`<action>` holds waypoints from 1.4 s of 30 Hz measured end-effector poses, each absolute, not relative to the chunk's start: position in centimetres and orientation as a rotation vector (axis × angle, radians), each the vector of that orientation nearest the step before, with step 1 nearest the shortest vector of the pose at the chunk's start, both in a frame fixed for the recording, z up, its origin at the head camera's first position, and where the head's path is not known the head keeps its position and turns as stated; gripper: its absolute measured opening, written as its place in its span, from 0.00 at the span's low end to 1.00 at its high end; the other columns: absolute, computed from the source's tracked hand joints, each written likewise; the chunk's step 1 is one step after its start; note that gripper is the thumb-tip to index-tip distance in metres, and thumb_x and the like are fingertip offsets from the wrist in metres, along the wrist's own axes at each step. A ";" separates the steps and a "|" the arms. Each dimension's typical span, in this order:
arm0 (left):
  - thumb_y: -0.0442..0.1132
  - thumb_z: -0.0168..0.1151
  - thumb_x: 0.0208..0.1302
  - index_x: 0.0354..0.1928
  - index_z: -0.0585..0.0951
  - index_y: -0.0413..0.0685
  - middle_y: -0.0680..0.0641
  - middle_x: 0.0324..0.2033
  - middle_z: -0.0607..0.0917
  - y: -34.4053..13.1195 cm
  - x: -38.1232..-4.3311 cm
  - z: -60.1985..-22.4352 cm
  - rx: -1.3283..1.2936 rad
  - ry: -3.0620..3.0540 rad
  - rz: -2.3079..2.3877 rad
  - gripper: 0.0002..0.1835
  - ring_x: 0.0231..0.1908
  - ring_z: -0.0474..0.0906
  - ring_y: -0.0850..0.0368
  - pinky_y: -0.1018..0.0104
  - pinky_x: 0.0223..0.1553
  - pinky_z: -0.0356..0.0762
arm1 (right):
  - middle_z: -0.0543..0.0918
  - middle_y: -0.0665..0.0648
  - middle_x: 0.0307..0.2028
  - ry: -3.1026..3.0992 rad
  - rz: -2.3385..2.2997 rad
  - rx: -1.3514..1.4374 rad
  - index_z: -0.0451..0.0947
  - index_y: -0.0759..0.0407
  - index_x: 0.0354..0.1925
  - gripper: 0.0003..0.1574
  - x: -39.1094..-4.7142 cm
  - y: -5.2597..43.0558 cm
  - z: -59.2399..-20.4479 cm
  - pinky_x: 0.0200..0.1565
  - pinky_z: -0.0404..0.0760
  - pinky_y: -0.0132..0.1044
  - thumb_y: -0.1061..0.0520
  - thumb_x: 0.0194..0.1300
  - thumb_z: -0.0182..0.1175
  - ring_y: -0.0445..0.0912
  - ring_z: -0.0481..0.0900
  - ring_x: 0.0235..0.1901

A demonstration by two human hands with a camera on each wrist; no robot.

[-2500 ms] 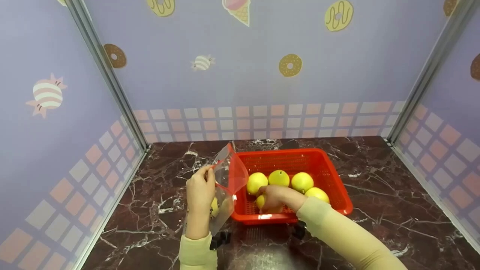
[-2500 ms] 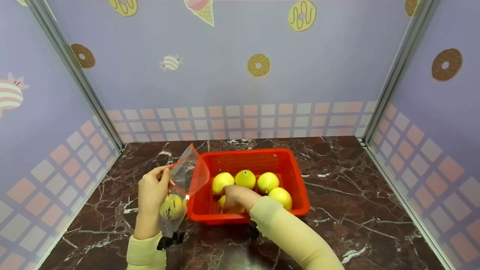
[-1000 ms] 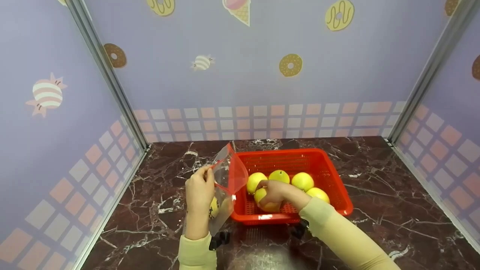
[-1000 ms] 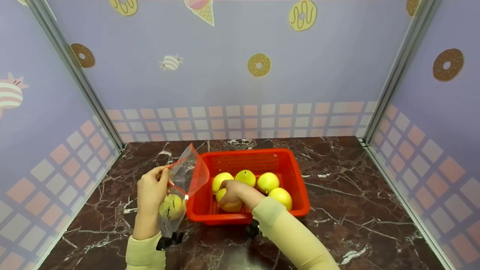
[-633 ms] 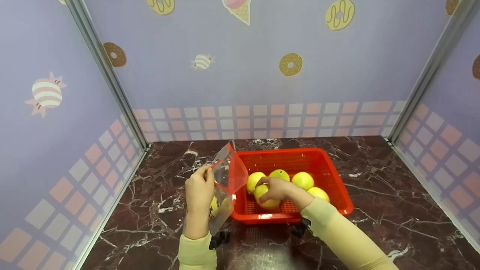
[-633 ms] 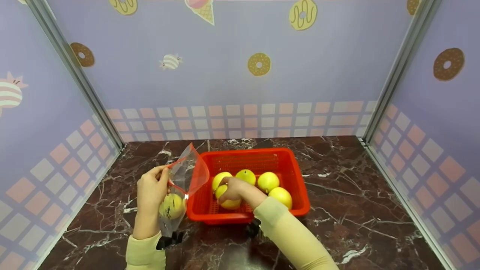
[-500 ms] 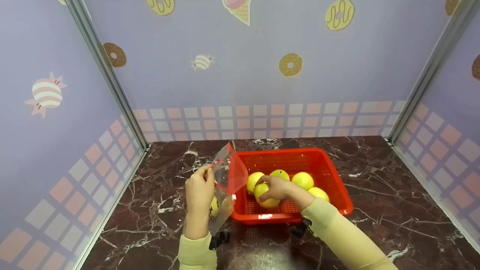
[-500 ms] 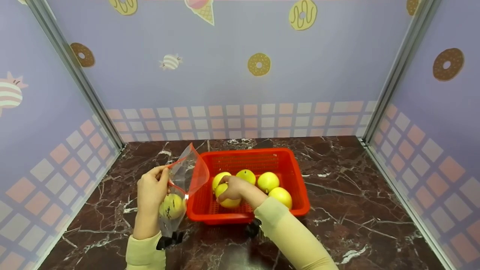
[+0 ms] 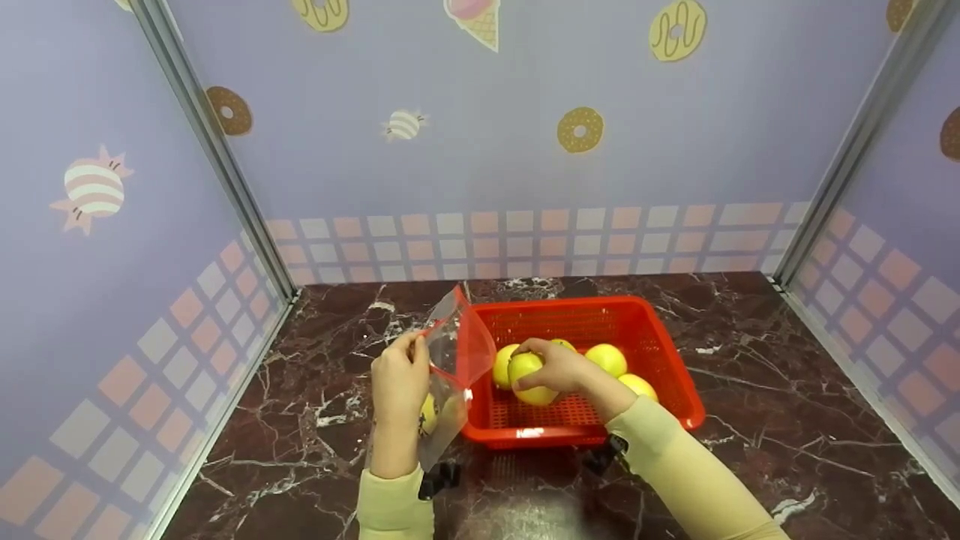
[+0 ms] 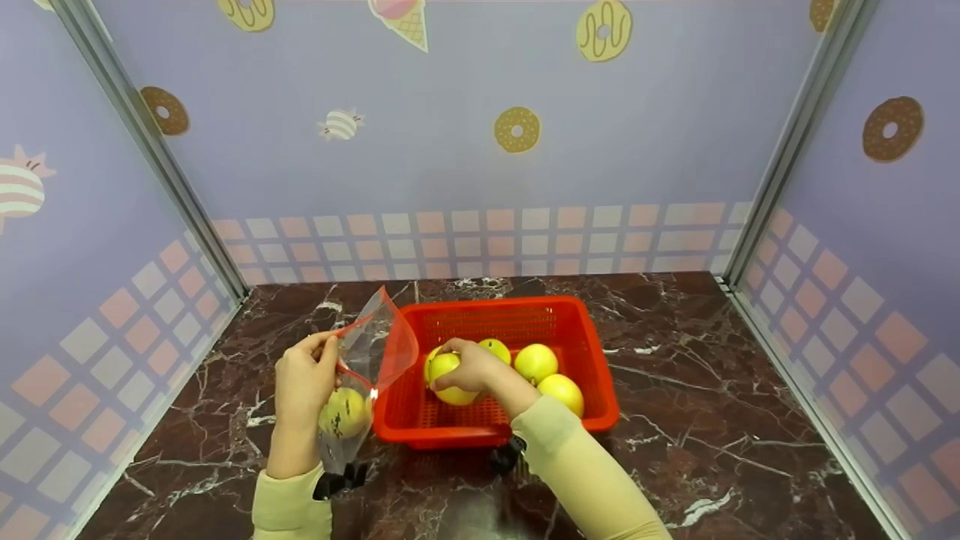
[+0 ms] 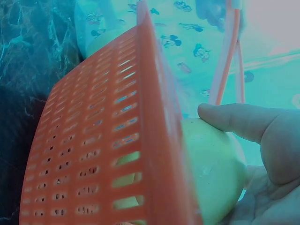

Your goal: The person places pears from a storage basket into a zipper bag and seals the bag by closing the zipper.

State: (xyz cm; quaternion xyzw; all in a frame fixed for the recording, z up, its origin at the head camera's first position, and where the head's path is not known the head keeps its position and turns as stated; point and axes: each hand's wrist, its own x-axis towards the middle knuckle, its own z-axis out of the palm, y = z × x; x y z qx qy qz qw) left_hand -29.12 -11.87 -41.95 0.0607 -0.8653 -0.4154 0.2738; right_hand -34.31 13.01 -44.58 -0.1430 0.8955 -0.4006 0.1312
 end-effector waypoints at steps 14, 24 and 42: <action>0.35 0.60 0.70 0.46 0.89 0.38 0.41 0.26 0.85 -11.9 -29.2 -42.1 0.130 -2.288 -1.097 0.12 0.25 0.75 0.49 0.53 0.32 0.75 | 0.79 0.64 0.55 2.438 -1.458 -0.267 0.77 0.51 0.62 0.33 -34.2 13.4 -43.8 0.32 0.87 0.49 0.53 0.59 0.74 0.51 0.82 0.40; 0.37 0.59 0.71 0.48 0.89 0.40 0.41 0.28 0.87 -11.9 -29.0 -41.9 0.156 -2.321 -1.114 0.13 0.26 0.76 0.49 0.55 0.32 0.75 | 0.77 0.65 0.58 2.356 -1.637 -0.256 0.75 0.54 0.65 0.36 -34.4 13.8 -43.1 0.33 0.87 0.44 0.53 0.61 0.73 0.52 0.81 0.45; 0.35 0.59 0.70 0.46 0.89 0.40 0.42 0.24 0.85 -11.9 -29.0 -42.0 0.137 -2.299 -1.093 0.12 0.25 0.77 0.49 0.51 0.32 0.77 | 0.75 0.67 0.57 2.311 -1.764 -0.337 0.69 0.55 0.70 0.38 -34.3 12.6 -40.0 0.36 0.88 0.48 0.56 0.64 0.70 0.52 0.82 0.43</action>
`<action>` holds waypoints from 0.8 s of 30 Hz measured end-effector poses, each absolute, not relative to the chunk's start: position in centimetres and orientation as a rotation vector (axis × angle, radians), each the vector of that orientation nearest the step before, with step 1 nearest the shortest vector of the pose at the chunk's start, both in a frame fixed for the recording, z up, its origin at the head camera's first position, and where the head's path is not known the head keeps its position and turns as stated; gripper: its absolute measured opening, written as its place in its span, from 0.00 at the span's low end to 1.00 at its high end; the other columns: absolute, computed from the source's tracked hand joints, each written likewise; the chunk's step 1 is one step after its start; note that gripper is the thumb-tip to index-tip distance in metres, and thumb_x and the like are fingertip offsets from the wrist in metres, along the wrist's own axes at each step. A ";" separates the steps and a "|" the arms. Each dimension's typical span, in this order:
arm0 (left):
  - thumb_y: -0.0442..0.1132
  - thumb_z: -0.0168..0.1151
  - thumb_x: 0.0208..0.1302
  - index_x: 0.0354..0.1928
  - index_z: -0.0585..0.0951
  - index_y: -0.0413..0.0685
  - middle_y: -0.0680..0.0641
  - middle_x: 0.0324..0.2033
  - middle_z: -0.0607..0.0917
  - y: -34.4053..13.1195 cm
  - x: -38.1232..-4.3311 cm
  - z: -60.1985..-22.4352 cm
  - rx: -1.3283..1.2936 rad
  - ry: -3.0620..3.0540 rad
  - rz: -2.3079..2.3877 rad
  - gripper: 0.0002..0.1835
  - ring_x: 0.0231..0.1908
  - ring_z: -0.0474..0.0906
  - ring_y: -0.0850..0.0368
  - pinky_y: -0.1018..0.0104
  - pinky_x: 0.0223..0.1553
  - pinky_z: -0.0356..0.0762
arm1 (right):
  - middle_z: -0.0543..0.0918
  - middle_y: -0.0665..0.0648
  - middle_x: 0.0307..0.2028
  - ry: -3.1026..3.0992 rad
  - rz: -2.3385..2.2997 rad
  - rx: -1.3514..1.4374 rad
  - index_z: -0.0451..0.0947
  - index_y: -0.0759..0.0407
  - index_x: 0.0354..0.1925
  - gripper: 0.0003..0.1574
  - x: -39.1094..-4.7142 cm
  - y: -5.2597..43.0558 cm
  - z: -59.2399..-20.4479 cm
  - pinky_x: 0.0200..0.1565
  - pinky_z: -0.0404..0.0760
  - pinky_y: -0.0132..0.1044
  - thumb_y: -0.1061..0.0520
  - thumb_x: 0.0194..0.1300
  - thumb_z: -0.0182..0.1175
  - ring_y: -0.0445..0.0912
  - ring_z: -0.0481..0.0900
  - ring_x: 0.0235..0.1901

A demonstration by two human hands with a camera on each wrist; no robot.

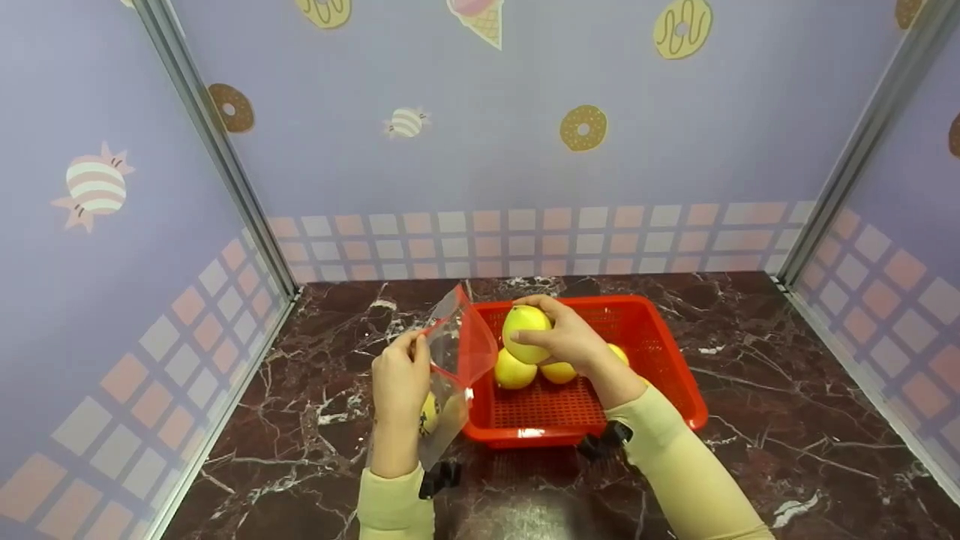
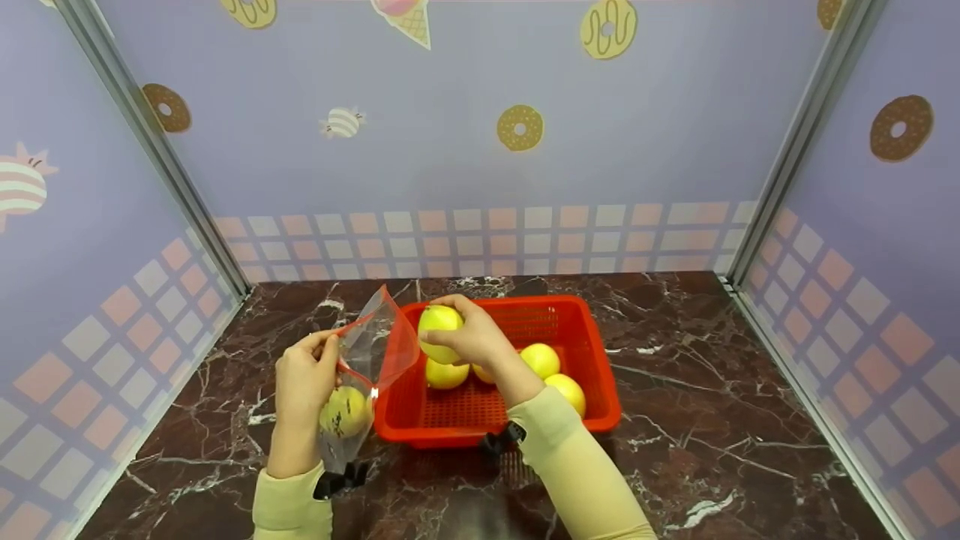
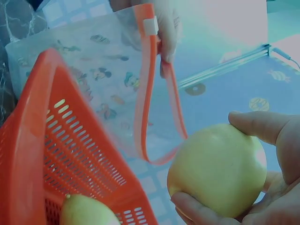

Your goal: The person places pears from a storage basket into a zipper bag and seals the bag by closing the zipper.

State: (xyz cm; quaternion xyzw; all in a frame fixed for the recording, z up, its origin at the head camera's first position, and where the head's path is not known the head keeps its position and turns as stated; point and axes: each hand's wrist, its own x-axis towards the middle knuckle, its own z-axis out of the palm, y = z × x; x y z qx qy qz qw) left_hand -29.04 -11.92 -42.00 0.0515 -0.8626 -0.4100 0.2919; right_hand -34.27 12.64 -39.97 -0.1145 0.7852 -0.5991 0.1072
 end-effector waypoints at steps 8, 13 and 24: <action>0.35 0.59 0.71 0.46 0.89 0.40 0.42 0.25 0.85 -11.9 -29.1 -42.0 0.149 -2.309 -1.099 0.12 0.25 0.77 0.48 0.52 0.32 0.76 | 0.74 0.67 0.60 2.248 -1.827 -0.397 0.72 0.51 0.68 0.36 -34.3 11.1 -38.8 0.38 0.88 0.46 0.57 0.64 0.70 0.53 0.82 0.45; 0.35 0.59 0.70 0.46 0.89 0.39 0.42 0.25 0.85 -11.9 -29.0 -41.9 0.136 -2.304 -1.084 0.12 0.25 0.77 0.48 0.51 0.32 0.76 | 0.76 0.65 0.60 2.248 -1.825 -0.416 0.73 0.48 0.67 0.35 -34.3 9.9 -38.3 0.36 0.87 0.42 0.57 0.63 0.72 0.54 0.82 0.46; 0.36 0.59 0.71 0.47 0.89 0.40 0.40 0.27 0.88 -11.8 -29.0 -41.9 0.161 -2.347 -1.081 0.12 0.25 0.79 0.46 0.50 0.32 0.78 | 0.79 0.61 0.57 2.247 -1.803 -0.503 0.73 0.49 0.67 0.36 -34.0 7.1 -38.4 0.41 0.85 0.42 0.55 0.63 0.72 0.52 0.81 0.48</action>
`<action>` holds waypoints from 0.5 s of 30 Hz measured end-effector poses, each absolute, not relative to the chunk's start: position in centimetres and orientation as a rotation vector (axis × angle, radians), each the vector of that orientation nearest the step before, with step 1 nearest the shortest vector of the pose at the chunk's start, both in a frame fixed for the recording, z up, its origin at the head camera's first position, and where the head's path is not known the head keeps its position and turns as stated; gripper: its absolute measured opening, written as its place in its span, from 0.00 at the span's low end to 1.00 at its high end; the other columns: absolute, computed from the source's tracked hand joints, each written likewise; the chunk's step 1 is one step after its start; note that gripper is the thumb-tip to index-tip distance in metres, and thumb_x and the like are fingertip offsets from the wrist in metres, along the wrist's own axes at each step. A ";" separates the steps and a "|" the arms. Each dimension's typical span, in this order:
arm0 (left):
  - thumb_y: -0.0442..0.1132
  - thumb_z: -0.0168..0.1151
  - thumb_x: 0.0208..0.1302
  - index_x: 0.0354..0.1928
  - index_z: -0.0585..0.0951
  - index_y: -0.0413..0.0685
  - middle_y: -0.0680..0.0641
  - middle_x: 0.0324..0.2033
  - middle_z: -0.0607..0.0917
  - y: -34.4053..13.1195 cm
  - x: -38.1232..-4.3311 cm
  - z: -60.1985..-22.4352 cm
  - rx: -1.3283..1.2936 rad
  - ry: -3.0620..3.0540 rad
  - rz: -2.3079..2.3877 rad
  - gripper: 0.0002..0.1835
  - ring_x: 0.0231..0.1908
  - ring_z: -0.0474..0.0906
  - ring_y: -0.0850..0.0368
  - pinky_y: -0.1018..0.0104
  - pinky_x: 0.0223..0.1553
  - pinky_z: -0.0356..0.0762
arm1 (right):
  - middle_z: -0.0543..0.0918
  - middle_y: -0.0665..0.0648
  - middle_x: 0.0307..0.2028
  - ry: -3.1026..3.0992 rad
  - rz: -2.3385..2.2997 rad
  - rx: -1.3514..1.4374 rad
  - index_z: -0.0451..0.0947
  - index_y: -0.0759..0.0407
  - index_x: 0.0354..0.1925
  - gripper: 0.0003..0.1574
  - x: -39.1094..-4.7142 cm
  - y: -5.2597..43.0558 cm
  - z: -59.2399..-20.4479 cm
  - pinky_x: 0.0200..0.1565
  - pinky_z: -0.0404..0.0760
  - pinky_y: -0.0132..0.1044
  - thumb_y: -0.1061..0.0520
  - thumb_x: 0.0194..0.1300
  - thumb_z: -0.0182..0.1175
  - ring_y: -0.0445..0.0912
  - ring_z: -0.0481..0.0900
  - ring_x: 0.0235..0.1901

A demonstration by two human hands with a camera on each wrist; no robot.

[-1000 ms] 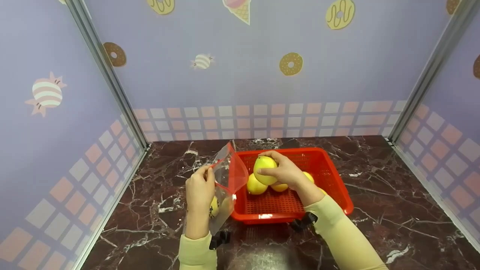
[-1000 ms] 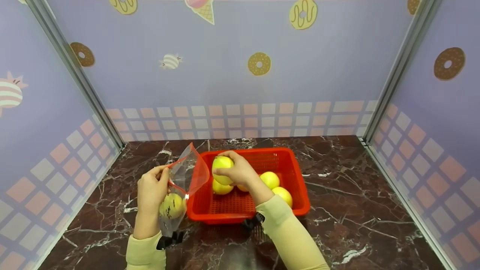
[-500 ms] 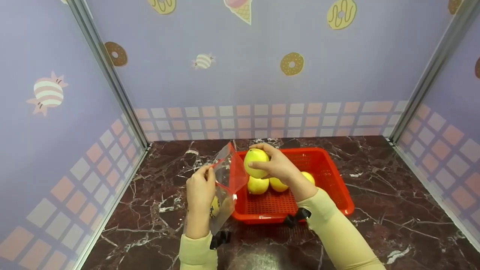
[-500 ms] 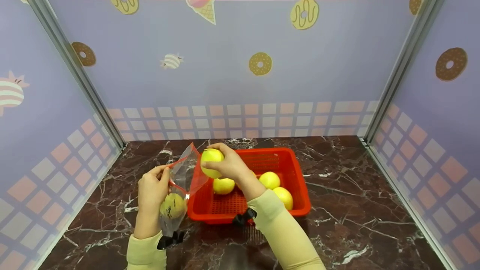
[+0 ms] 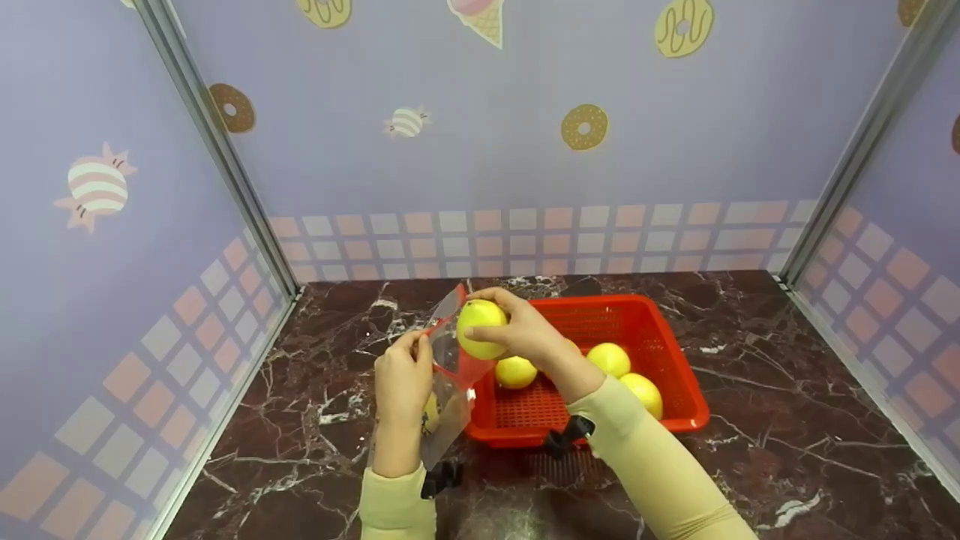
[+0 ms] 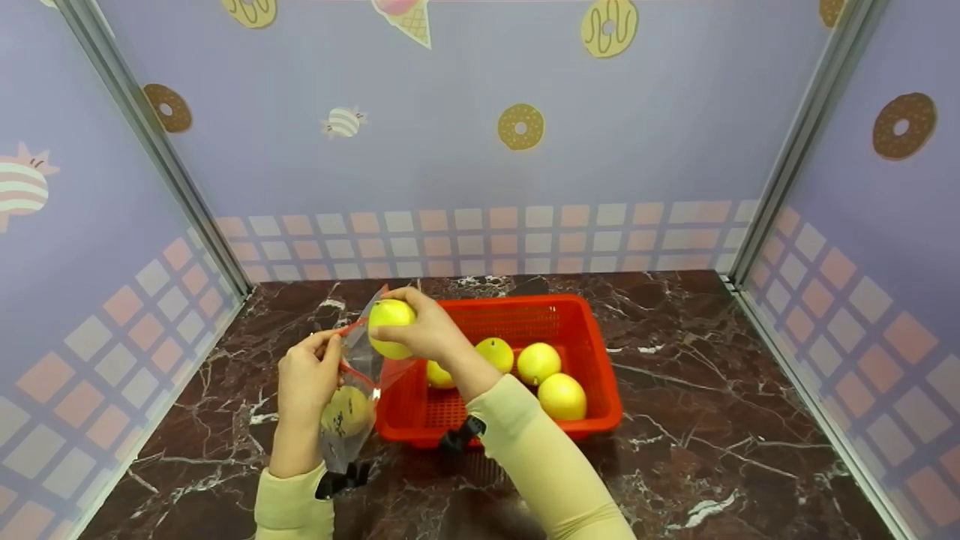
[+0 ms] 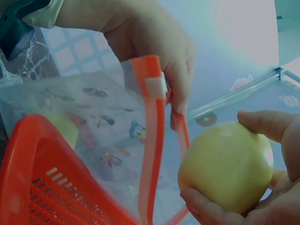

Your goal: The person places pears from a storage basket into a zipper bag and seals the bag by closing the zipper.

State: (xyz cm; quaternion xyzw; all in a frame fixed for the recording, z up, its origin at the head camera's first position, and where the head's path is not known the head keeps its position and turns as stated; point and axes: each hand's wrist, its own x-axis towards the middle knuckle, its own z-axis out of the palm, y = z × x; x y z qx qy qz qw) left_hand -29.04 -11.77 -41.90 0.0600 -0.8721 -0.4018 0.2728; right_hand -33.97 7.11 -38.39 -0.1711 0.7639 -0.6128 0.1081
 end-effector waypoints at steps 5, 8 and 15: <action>0.37 0.59 0.72 0.48 0.89 0.40 0.42 0.25 0.86 -11.7 -29.1 -41.8 0.165 -2.362 -1.095 0.13 0.23 0.75 0.51 0.56 0.29 0.74 | 0.80 0.61 0.56 2.256 -1.747 -0.518 0.73 0.49 0.68 0.36 -34.2 5.9 -38.9 0.38 0.85 0.40 0.53 0.63 0.72 0.51 0.81 0.47; 0.38 0.59 0.72 0.49 0.89 0.40 0.42 0.24 0.85 -11.8 -29.0 -41.7 0.159 -2.362 -1.108 0.13 0.22 0.74 0.52 0.58 0.28 0.73 | 0.79 0.60 0.57 2.264 -1.694 -0.486 0.74 0.45 0.67 0.35 -34.3 5.3 -39.3 0.36 0.86 0.41 0.51 0.63 0.72 0.51 0.81 0.46; 0.38 0.59 0.72 0.49 0.89 0.39 0.39 0.32 0.90 -11.9 -28.7 -41.6 0.148 -2.349 -1.085 0.13 0.27 0.79 0.47 0.52 0.32 0.78 | 0.80 0.60 0.56 2.250 -1.626 -0.433 0.75 0.45 0.66 0.35 -34.4 3.9 -40.3 0.38 0.87 0.42 0.48 0.62 0.73 0.50 0.82 0.45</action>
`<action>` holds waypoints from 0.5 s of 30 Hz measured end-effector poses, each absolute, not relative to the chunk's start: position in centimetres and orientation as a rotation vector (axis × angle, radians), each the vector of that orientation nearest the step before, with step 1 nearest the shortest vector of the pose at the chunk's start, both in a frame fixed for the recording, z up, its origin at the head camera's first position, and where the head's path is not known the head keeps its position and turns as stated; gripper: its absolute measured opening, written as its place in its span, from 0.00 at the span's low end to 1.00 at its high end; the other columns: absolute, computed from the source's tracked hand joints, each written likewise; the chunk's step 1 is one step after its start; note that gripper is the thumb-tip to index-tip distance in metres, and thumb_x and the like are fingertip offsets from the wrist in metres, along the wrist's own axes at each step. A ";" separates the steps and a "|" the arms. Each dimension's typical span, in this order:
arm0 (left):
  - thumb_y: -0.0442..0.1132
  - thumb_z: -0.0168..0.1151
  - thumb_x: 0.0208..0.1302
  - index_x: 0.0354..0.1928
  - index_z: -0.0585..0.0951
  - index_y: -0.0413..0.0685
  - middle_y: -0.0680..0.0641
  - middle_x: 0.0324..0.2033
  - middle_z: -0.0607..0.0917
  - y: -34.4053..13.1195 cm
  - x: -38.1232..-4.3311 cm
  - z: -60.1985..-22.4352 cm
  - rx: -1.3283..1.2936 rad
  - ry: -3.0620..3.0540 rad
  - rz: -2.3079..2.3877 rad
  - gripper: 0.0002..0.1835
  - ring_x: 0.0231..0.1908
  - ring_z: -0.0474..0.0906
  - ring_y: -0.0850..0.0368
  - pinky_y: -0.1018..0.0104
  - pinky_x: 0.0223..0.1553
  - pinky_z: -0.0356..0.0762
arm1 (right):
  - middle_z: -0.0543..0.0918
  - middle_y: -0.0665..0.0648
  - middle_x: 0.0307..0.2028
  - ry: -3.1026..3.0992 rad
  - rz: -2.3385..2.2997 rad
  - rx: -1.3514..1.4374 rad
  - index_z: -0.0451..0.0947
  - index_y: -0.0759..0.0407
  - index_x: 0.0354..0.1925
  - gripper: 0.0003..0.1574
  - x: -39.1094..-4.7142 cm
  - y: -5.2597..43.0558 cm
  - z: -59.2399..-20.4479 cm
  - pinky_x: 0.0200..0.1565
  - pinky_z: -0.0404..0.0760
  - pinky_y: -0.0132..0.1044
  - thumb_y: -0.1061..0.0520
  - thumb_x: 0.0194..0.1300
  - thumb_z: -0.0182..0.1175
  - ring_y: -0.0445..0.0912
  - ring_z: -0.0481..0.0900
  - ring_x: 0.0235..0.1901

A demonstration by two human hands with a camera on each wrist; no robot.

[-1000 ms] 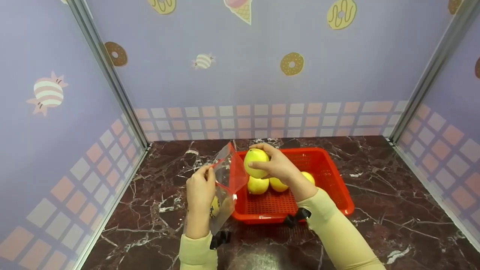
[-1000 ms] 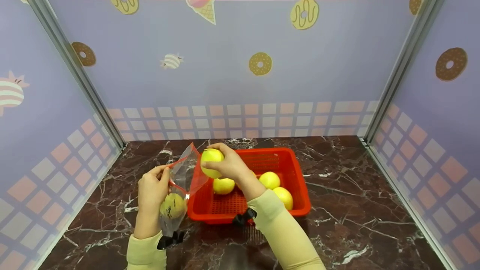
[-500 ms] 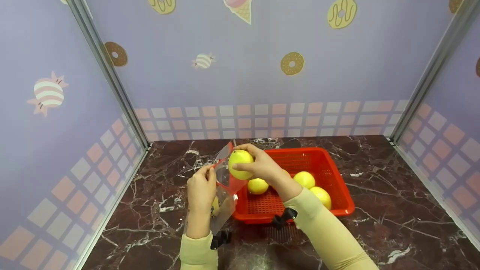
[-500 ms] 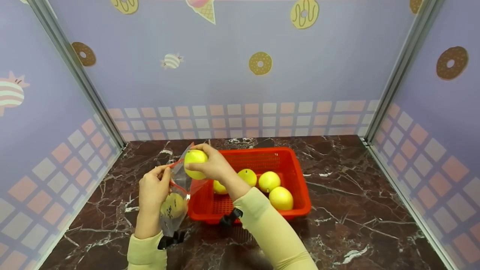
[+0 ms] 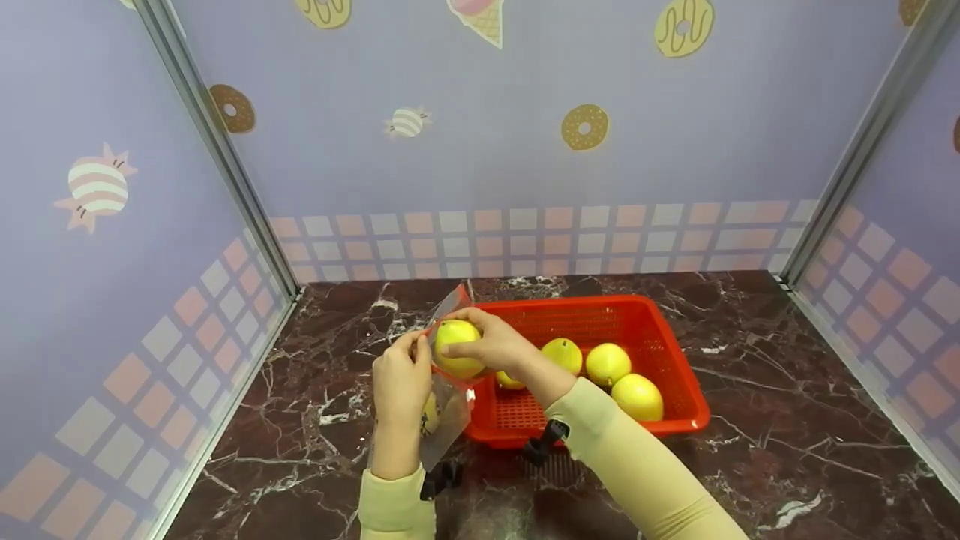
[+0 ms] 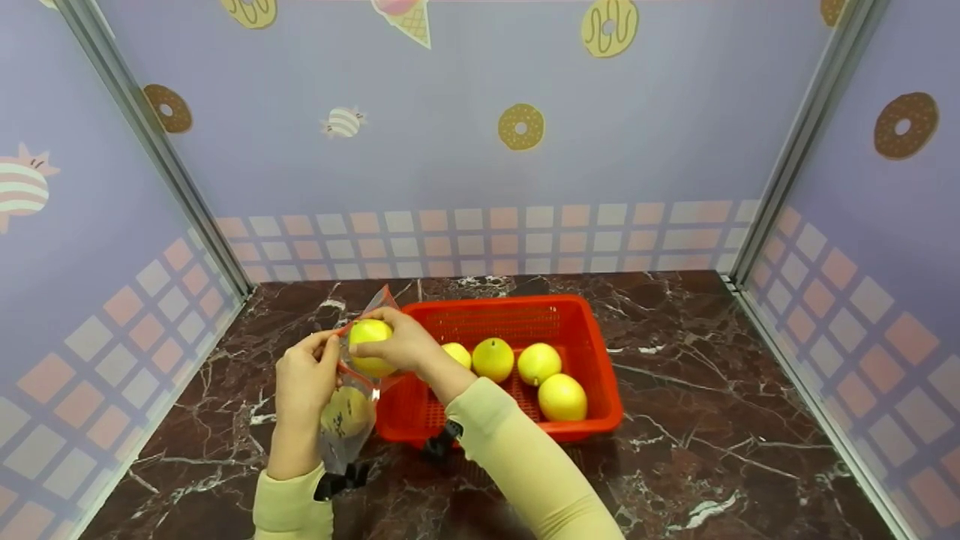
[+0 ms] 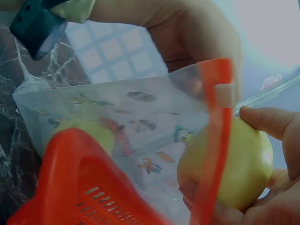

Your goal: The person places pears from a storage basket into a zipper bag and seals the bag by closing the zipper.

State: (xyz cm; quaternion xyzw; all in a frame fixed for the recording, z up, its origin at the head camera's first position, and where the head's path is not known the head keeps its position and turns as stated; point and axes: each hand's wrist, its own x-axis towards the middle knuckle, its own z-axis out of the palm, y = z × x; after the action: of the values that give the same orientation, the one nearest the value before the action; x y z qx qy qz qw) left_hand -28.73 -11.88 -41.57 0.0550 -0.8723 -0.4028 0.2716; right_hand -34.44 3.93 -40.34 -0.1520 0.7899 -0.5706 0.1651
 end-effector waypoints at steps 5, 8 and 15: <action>0.37 0.59 0.72 0.49 0.89 0.39 0.40 0.30 0.89 -11.9 -28.5 -41.4 0.142 -2.325 -1.097 0.13 0.23 0.75 0.51 0.57 0.29 0.74 | 0.80 0.60 0.53 2.217 -1.622 -0.407 0.74 0.49 0.64 0.34 -34.5 3.1 -41.1 0.36 0.87 0.42 0.49 0.62 0.73 0.49 0.82 0.42; 0.36 0.59 0.72 0.49 0.89 0.38 0.41 0.26 0.87 -11.9 -28.4 -41.4 0.121 -2.303 -1.083 0.13 0.20 0.70 0.54 0.61 0.26 0.70 | 0.81 0.59 0.51 2.238 -1.616 -0.416 0.75 0.52 0.61 0.32 -34.4 2.6 -41.4 0.35 0.87 0.40 0.50 0.61 0.73 0.48 0.82 0.40; 0.35 0.60 0.72 0.48 0.89 0.37 0.41 0.24 0.87 -11.8 -28.3 -41.3 0.068 -2.244 -1.047 0.12 0.20 0.71 0.54 0.60 0.26 0.71 | 0.82 0.62 0.53 2.326 -1.570 -0.468 0.75 0.59 0.62 0.29 -34.2 1.7 -41.9 0.42 0.83 0.37 0.55 0.65 0.69 0.48 0.80 0.43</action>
State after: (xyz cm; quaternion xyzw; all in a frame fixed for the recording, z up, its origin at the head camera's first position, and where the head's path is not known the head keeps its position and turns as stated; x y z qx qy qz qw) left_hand -28.27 -11.80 -41.34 0.0258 -0.8562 -0.3997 0.3263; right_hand -34.22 1.69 -41.93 -0.1627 0.8086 -0.5458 0.1476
